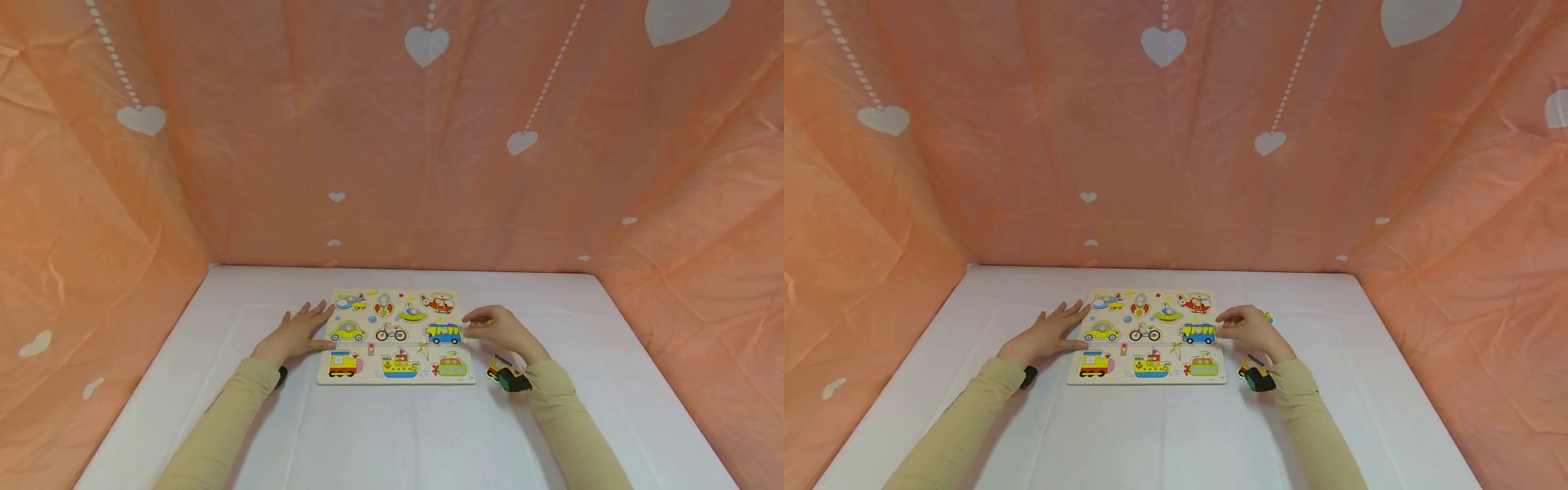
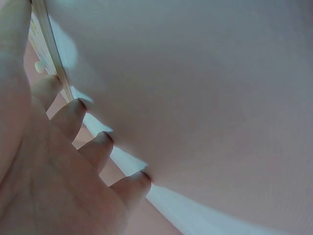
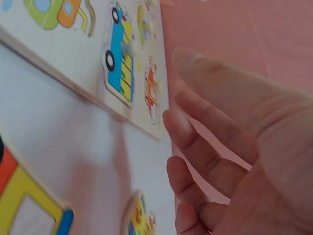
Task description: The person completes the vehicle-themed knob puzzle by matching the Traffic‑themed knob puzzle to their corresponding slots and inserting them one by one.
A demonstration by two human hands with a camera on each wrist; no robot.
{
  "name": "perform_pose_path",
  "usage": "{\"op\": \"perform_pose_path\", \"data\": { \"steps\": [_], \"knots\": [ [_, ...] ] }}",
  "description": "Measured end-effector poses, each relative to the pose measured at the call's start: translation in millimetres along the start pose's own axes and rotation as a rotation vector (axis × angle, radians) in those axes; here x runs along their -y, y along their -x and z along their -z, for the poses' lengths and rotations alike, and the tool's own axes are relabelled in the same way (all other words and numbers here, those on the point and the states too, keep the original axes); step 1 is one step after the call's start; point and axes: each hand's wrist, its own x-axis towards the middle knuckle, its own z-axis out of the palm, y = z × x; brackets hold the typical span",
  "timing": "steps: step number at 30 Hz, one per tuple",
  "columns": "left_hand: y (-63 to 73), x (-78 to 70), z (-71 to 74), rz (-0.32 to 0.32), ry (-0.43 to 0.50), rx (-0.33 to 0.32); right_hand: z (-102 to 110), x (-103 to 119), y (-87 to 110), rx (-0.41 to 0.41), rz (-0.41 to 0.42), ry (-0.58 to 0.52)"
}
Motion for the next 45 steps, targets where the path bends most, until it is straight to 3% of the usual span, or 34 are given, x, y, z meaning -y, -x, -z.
{"op": "perform_pose_path", "data": {
  "steps": [15, 32, 38, 45],
  "knots": [
    [-0.7, 0.5, 0.0, -0.003, -0.013, 0.0, 27, -18, 35.4, -0.054, 0.041, 0.056],
    [0.5, 0.2, -0.6, -0.011, -0.003, -0.007, 33, -39, 63.7, -0.002, -0.075, -0.007],
    [1.8, -0.4, 0.0, -0.009, 0.007, -0.004, 31, -43, 70.1, 0.041, -0.139, -0.082],
    [1.9, -1.6, 2.1, 0.001, 0.012, 0.01, 26, -51, 74.5, 0.075, -0.133, -0.132]
  ]
}}
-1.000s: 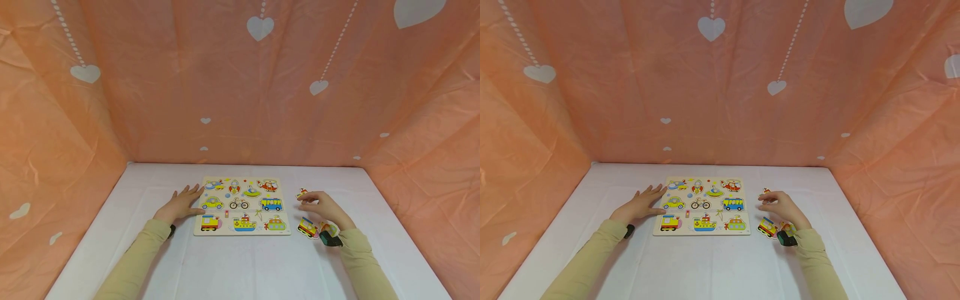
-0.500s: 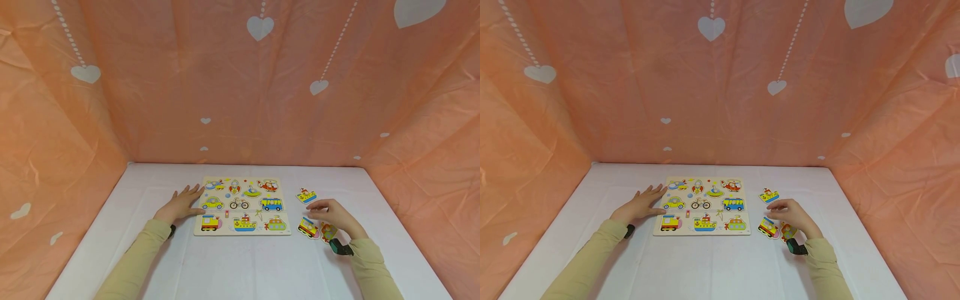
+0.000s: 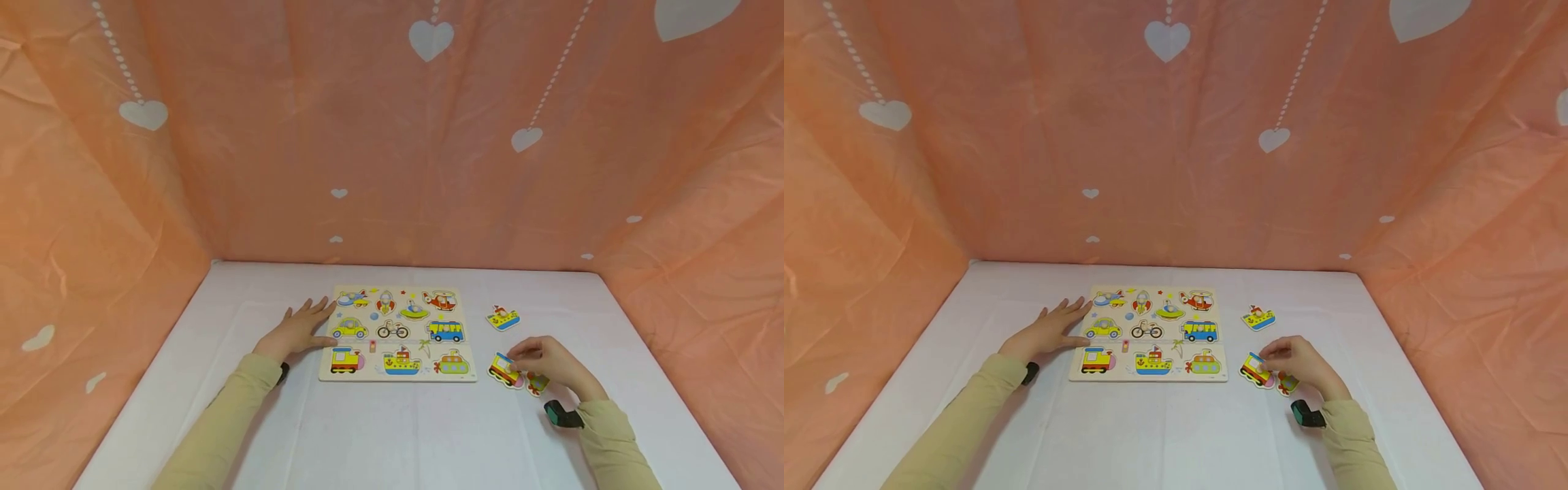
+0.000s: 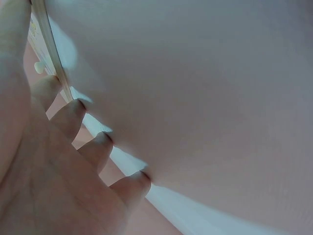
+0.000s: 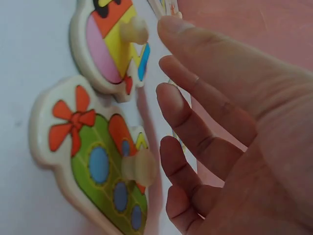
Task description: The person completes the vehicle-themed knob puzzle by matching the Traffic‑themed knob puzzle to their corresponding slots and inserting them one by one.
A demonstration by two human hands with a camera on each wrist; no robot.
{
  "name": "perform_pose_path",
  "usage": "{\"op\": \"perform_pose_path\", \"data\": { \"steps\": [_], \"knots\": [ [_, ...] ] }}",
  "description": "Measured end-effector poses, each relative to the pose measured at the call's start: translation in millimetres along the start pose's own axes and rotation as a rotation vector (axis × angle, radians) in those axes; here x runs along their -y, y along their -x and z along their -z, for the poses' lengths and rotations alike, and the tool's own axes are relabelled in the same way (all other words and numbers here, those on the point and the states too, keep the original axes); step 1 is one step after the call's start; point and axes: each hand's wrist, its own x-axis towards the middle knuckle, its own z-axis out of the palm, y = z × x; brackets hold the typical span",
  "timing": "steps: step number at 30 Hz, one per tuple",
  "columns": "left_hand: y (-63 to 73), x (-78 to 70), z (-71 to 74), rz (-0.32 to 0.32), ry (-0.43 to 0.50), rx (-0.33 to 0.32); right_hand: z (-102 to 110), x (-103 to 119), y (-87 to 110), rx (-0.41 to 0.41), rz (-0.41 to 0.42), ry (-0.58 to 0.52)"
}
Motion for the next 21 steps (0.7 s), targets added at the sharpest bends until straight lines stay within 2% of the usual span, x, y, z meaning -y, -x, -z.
{"op": "perform_pose_path", "data": {
  "steps": [7, 21],
  "knots": [
    [-1.7, 0.0, 1.1, -0.015, -0.006, -0.004, -1.0, -3.8, -1.8, -0.002, 0.026, 0.021],
    [-4.2, 1.4, -1.3, 0.013, -0.015, 0.011, -6.7, -2.0, 0.3, -0.02, 0.025, 0.088]
  ]
}}
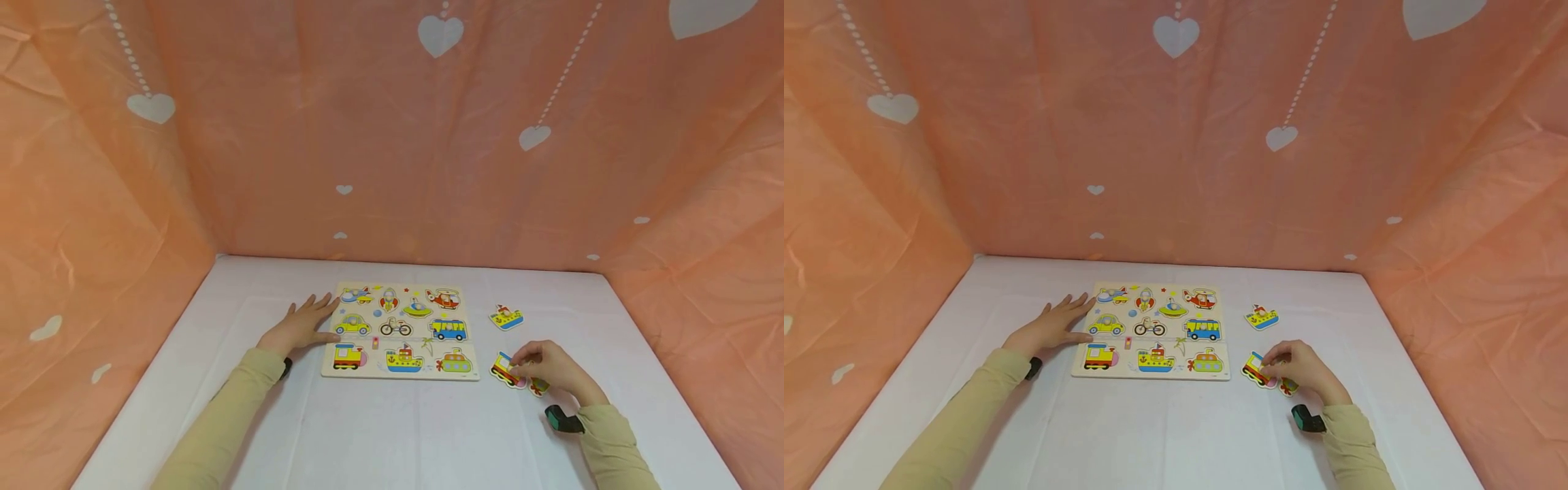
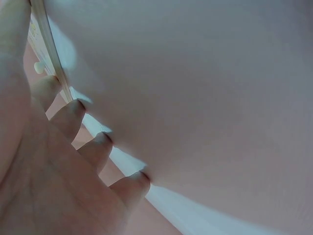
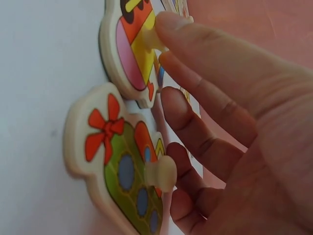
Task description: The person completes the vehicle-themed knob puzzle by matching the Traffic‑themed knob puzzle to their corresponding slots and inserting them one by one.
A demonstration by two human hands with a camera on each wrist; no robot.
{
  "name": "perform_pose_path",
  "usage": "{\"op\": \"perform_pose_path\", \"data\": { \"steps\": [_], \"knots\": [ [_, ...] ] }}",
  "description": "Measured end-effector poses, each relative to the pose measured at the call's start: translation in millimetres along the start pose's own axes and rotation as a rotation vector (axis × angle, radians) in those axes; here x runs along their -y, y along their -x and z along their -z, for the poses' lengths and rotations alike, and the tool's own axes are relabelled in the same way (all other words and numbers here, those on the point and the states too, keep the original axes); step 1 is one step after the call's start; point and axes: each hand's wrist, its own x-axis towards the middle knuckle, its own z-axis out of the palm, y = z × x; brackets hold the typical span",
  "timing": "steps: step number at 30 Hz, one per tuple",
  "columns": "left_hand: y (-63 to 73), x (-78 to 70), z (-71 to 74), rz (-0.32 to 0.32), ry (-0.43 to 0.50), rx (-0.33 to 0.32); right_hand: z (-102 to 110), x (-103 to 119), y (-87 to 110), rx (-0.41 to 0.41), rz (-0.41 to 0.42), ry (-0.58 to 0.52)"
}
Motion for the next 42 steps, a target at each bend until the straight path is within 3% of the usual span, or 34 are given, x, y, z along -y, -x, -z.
{"op": "perform_pose_path", "data": {
  "steps": [19, 30, 38, 42],
  "knots": [
    [0.4, -0.7, 0.2, 0.01, -0.003, 0.003, -5, 2, -2.1, 0.014, -0.004, -0.021],
    [0.8, -1.6, 0.2, 0.011, -0.009, -0.001, -2, 3, -6.7, -0.054, 0.077, 0.044],
    [-0.5, -0.1, -1.9, 0.007, -0.009, -0.007, -3, 12, -11.2, -0.101, 0.041, 0.03],
    [-0.3, -0.2, -1.7, 0.008, -0.014, -0.009, -4, 16, -15.2, -0.118, 0.068, 0.06]
  ]
}}
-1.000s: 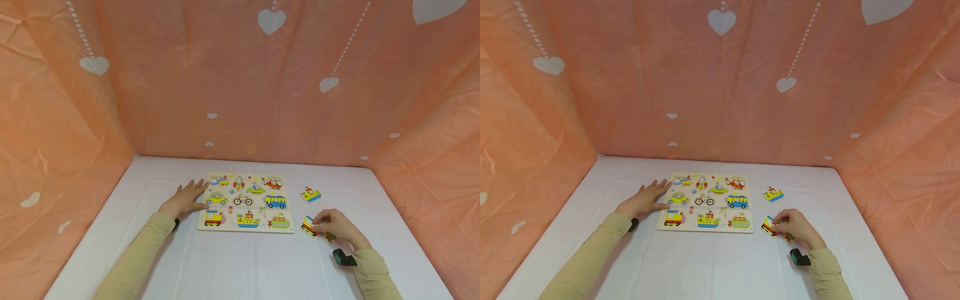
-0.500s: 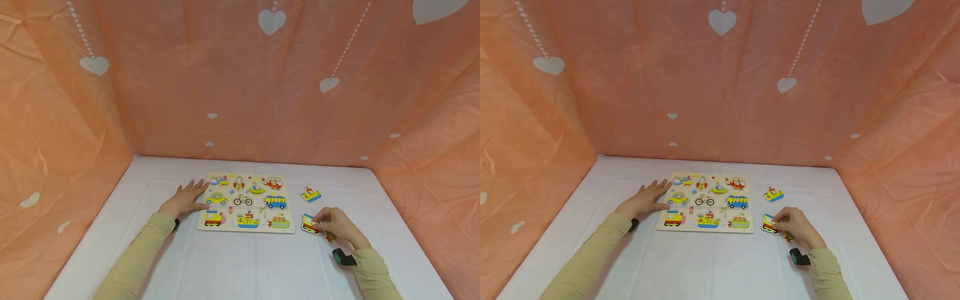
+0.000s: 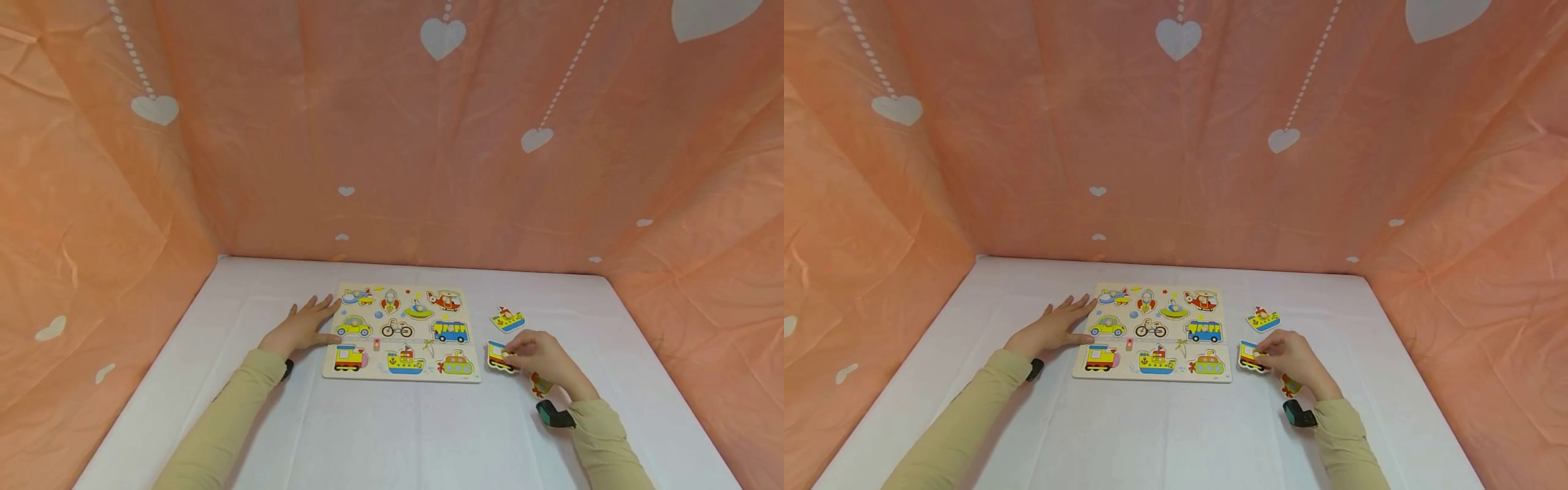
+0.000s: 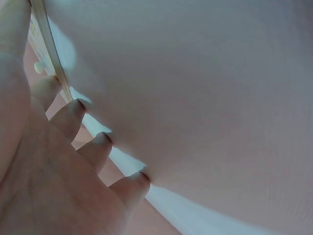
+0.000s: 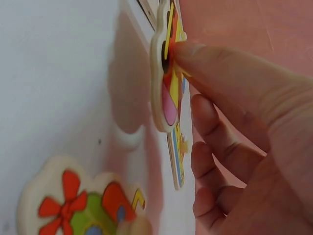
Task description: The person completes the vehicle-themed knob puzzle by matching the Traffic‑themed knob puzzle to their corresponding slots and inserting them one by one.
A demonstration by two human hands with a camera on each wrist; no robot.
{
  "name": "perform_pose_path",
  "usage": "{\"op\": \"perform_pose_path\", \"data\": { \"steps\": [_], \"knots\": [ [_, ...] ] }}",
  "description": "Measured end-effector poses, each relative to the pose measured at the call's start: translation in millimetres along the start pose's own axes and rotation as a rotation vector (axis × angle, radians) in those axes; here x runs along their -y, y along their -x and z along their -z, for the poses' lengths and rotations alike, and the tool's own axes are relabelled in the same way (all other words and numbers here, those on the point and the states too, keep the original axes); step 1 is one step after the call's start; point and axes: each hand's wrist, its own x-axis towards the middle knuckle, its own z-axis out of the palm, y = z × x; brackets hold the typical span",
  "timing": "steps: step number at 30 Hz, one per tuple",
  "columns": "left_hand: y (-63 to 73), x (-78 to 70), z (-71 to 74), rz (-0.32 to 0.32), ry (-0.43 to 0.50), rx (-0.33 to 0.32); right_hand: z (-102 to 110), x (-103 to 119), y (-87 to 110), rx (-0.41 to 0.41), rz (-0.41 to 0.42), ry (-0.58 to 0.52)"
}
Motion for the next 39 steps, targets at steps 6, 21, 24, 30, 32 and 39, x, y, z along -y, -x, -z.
{"op": "perform_pose_path", "data": {
  "steps": [6, 21, 24, 30, 32, 39],
  "knots": [
    [0.2, -1.2, 1.2, -0.005, 0.003, 0.001, -6, 5, -8.3, 0.001, 0.029, 0.012],
    [0.1, 0.5, 2.9, -0.013, 0.004, 0.002, -34, 40, -34.1, 0.056, 0.079, -0.034],
    [-0.8, 1.1, 2.2, -0.017, 0.002, 0.002, -39, 45, -38.2, 0.076, 0.097, -0.052],
    [-2.6, 3.8, 1.3, -0.026, -0.003, -0.01, -50, 52, -45.6, 0.078, 0.167, -0.032],
    [-3.1, 4.1, 1.3, -0.029, -0.004, -0.014, -54, 56, -47.8, 0.084, 0.183, -0.031],
    [-2.3, 3.5, 2.1, -0.015, -0.002, -0.008, -66, 69, -58.4, 0.128, 0.258, -0.015]
  ]
}}
